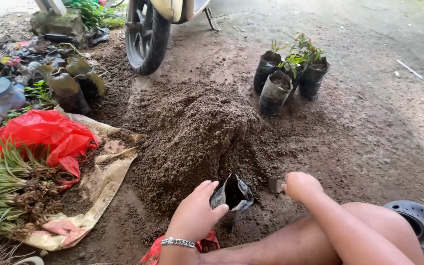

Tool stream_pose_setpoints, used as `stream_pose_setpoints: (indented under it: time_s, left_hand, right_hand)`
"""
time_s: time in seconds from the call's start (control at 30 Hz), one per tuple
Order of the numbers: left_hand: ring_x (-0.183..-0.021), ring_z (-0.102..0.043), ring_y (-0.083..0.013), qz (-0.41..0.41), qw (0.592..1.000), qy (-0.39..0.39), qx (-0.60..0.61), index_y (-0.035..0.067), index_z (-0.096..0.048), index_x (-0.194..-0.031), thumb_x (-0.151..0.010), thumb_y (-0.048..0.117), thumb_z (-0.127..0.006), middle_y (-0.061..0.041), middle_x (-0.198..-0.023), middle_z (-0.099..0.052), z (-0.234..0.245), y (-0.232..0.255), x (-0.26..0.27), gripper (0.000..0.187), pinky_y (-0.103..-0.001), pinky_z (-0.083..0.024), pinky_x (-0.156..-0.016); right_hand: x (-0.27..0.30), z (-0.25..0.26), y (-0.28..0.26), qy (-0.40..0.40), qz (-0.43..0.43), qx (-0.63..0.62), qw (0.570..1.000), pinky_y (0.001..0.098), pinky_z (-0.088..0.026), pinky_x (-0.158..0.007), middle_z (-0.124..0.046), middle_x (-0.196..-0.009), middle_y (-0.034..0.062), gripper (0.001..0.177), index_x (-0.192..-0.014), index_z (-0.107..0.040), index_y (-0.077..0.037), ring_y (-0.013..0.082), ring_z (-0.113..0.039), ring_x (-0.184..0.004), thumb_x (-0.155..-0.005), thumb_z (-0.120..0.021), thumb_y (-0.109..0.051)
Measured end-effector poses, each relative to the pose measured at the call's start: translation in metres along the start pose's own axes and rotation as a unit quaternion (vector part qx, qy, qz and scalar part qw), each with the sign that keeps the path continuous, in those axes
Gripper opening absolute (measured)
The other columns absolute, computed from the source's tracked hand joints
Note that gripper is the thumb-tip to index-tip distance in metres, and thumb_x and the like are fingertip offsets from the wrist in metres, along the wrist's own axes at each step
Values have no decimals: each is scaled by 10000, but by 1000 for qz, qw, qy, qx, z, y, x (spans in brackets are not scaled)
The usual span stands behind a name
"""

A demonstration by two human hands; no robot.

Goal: Filling black plastic nursery bags with soil using a small hand trowel in preparation for planting.

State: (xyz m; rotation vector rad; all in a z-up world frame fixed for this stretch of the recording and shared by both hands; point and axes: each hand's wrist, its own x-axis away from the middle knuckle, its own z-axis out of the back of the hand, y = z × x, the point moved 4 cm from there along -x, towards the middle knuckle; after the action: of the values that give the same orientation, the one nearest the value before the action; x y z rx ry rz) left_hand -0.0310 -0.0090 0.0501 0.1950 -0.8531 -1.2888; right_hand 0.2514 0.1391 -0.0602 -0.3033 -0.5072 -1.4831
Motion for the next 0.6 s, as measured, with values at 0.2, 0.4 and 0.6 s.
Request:
stream_pose_setpoints:
  time_s: [0.2, 0.4, 0.6]
  left_hand:
    - [-1383, -542, -149, 54, 998, -11, 8, 214, -452, -1505, -926, 336, -656, 42, -1545, -504, -1, 3, -6, 626, -342, -467, -1156]
    - [-1353, -578, -152, 72, 997, -30, 14, 230, -431, -1515, -936, 364, -648, 27, -1531, -511, 0, 6, -15, 632, -345, -504, -1135]
    - [-1310, -611, -212, 55, 998, -17, 32, 188, -463, -1491, -922, 341, -663, -5, -1498, -538, 3, 1, -23, 622, -366, -504, -1112]
  right_hand:
    - [-52, -39, 62, -17, -56, -131, 990, 547, -434, -953, -774, -932, 8, 365, -1073, -778, -241, 208, -706, -839, -986, -544, -507]
    - [-168, -94, 132, -40, -30, 8, 999, 302, -515, -713, -769, -885, -11, 293, -1083, -791, -278, 153, -627, -691, -1013, -523, -376]
    - [-155, -98, 100, -95, -85, -208, 970, 387, -574, -893, -808, -1094, 93, 496, -1196, -789, -87, 257, -734, -936, -888, -718, -468]
